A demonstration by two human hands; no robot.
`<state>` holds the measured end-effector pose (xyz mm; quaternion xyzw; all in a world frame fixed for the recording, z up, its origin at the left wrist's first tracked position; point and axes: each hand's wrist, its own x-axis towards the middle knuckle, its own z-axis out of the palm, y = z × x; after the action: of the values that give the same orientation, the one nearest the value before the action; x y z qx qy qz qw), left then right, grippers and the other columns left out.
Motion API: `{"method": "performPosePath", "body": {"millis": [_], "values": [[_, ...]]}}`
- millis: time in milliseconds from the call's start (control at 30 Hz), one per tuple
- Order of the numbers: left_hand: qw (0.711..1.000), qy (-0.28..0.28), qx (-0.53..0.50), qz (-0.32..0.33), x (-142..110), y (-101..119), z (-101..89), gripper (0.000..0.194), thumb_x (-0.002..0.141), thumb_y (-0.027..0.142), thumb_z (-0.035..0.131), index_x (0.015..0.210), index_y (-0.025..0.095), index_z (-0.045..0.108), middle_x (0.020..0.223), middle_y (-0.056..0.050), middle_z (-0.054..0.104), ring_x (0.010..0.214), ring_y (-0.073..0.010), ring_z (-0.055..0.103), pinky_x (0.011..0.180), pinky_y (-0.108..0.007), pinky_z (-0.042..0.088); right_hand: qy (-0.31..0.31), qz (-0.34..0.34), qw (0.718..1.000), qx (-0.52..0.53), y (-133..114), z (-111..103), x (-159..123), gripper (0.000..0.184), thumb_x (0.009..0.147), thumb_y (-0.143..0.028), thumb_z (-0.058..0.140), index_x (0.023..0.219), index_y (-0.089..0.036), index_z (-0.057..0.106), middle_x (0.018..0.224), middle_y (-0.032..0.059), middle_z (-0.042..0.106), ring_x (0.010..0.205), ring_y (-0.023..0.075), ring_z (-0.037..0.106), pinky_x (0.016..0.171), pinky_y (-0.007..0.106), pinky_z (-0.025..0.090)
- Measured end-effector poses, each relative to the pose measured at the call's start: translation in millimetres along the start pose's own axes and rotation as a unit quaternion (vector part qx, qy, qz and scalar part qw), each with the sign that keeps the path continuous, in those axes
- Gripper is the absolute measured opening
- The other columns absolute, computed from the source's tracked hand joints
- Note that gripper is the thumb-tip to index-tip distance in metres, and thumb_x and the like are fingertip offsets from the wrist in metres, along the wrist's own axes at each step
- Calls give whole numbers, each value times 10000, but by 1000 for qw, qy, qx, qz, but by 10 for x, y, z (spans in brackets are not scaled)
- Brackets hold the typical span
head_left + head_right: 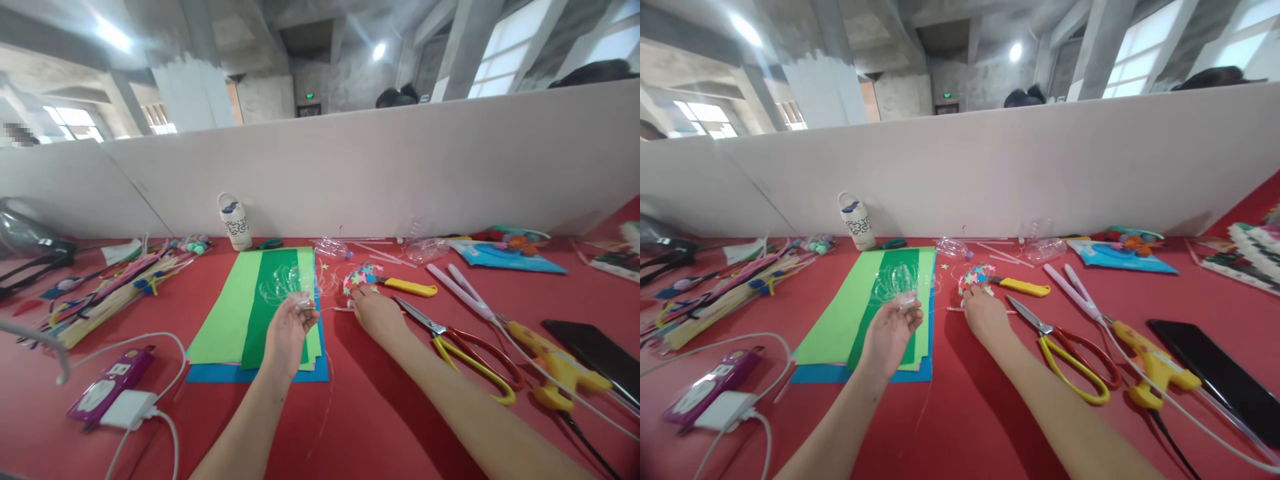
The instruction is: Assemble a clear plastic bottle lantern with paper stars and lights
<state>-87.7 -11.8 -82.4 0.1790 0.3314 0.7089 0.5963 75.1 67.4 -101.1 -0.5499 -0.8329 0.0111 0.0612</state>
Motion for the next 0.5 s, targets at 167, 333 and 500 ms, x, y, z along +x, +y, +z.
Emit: {"method": "performPosePath", "body": {"millis": [167, 333, 500], "values": [[1000, -4, 15, -9, 3, -67, -4, 121, 736, 210, 568, 799, 128, 631, 676, -52, 663, 601, -145, 605, 671, -286, 457, 3, -4, 1000, 10, 11, 53, 19, 299, 895, -324, 534, 1154, -176, 544, 1171, 77, 572, 977, 194, 592, 819, 403, 511], [1000, -18, 21, -12, -4, -124, -7, 112, 751, 188, 549, 799, 131, 631, 683, -60, 671, 616, -158, 616, 679, -296, 457, 22, -12, 997, 66, 41, 106, 25, 307, 893, -325, 538, 1158, -171, 540, 1167, 77, 573, 975, 196, 593, 815, 406, 512], [998, -41, 5, -47, -26, -99, 15, 162, 803, 186, 490, 800, 119, 639, 707, -81, 693, 609, -158, 635, 659, -282, 478, 77, -26, 980, 180, 43, 21, -16, 269, 891, -300, 538, 1126, -170, 553, 1152, 74, 573, 965, 190, 588, 816, 398, 505]]}}
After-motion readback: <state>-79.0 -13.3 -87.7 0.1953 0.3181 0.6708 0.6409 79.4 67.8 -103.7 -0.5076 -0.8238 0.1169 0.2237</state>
